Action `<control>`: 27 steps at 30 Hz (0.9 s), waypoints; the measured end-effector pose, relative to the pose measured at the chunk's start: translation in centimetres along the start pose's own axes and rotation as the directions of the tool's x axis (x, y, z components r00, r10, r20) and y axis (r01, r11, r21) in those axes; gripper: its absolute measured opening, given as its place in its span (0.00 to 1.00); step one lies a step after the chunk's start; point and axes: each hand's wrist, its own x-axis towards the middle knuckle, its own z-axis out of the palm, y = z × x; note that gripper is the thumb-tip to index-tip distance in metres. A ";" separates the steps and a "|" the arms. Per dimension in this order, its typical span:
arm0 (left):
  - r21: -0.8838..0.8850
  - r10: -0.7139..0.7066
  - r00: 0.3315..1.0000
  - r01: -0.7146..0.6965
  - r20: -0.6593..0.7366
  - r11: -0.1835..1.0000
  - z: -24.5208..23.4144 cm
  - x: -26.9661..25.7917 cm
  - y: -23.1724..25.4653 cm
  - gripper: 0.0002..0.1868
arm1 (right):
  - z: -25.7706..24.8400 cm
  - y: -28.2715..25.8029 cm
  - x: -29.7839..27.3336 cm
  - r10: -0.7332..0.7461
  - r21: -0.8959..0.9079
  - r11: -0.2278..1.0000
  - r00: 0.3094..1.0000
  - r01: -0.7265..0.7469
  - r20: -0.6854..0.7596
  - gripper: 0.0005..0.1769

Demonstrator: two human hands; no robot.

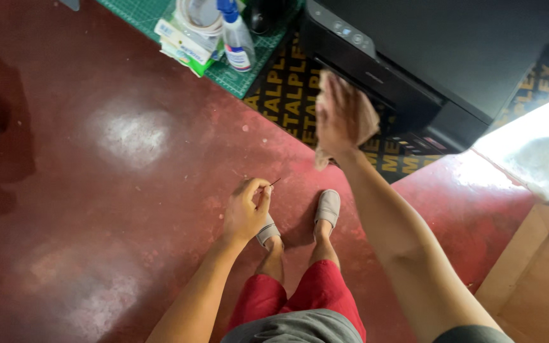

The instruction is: The person wipes the exterior of a printer with a cloth, gathers various items including rolls of tape and small containers from a desk, and then handles a pack of photo paper.

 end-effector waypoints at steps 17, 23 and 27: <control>-0.010 -0.209 0.970 0.212 0.124 0.977 0.4 -0.6 -3.6 0.07 | -5.2 0.5 -13.2 -0.017 -0.022 1.000 0.998 0.018 0.062 0.29; -0.066 -0.223 0.960 0.237 0.169 0.969 1.1 -1.1 -4.4 0.07 | -11.0 4.0 -23.8 0.340 0.147 0.926 0.937 -0.348 0.081 0.41; -0.175 -0.209 0.966 0.234 0.149 0.956 0.9 -0.4 -4.8 0.06 | -12.0 3.3 -24.8 0.517 0.062 0.851 0.852 -0.522 0.080 0.31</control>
